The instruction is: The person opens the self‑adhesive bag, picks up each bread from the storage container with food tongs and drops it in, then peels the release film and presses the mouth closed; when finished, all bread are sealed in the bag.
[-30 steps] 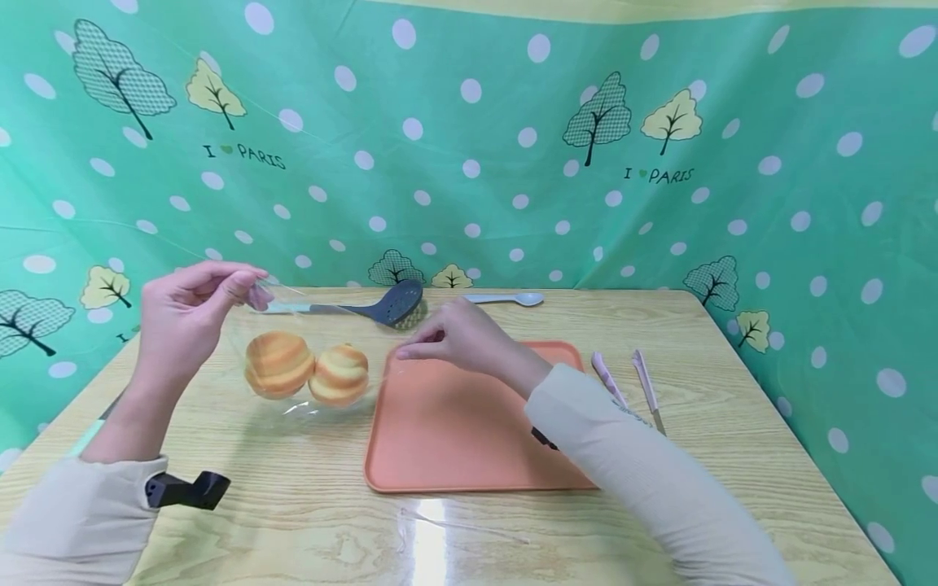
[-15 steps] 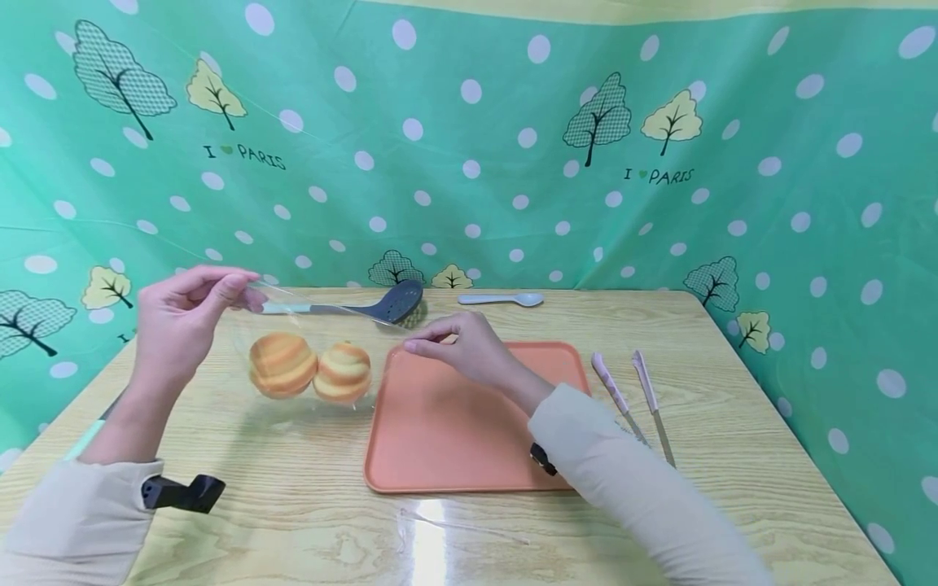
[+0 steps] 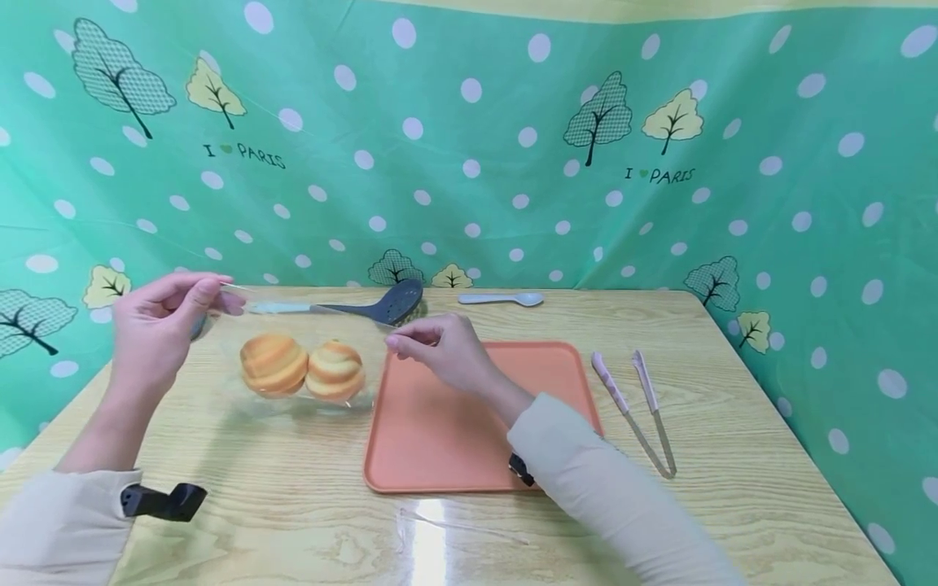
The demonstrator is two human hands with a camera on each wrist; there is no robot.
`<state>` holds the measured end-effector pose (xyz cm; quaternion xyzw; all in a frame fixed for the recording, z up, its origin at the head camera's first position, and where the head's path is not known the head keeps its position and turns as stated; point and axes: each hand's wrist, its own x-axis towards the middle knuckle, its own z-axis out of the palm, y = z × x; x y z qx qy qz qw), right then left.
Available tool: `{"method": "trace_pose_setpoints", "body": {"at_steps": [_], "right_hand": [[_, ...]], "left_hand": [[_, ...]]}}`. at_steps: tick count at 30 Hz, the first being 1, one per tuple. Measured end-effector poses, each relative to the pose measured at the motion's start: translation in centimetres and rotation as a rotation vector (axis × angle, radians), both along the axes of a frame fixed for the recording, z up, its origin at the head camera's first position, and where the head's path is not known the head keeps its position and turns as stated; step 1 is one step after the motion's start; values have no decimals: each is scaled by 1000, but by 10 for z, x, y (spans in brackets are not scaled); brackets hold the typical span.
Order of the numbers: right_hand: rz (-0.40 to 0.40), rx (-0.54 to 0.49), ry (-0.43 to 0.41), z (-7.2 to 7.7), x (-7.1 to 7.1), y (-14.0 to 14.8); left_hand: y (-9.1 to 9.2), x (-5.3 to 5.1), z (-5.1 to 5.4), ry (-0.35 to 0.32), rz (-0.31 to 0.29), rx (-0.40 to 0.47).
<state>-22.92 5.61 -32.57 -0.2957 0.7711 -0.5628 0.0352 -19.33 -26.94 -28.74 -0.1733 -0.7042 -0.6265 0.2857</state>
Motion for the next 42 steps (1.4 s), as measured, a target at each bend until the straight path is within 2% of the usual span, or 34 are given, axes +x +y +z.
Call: {"method": "trace_pose_setpoints", "body": {"at_steps": [4,12,17,21,24,27,31,34,38,42], "right_hand": [[25,-30,-1,3,4,-6],[76,-25,-47,10,19,-13],[154,-68,-117,14,30,-16],[181,-84,-187,16,35,-20],[163,-61,-225,15,36,-23],[128,-25,-257,13,33,-26],[80,17,-301,8,25,-30],[49,32,-329,6,18,-33],[13,43,-342,2,7,-38],[-27,65,-339,1,0,-42]], "left_hand": [[-9,5,0,-3,-39,18],[-20,19,3,-34,-106,86],[-27,23,-4,5,-176,133],[-32,26,-10,3,-185,130],[-34,29,-15,-34,-152,105],[-34,28,-20,-104,-92,83],[-35,23,-24,-243,13,-15],[-36,16,-27,-341,61,-92],[-36,8,-30,-437,99,-129],[-37,3,-32,-497,124,-176]]}}
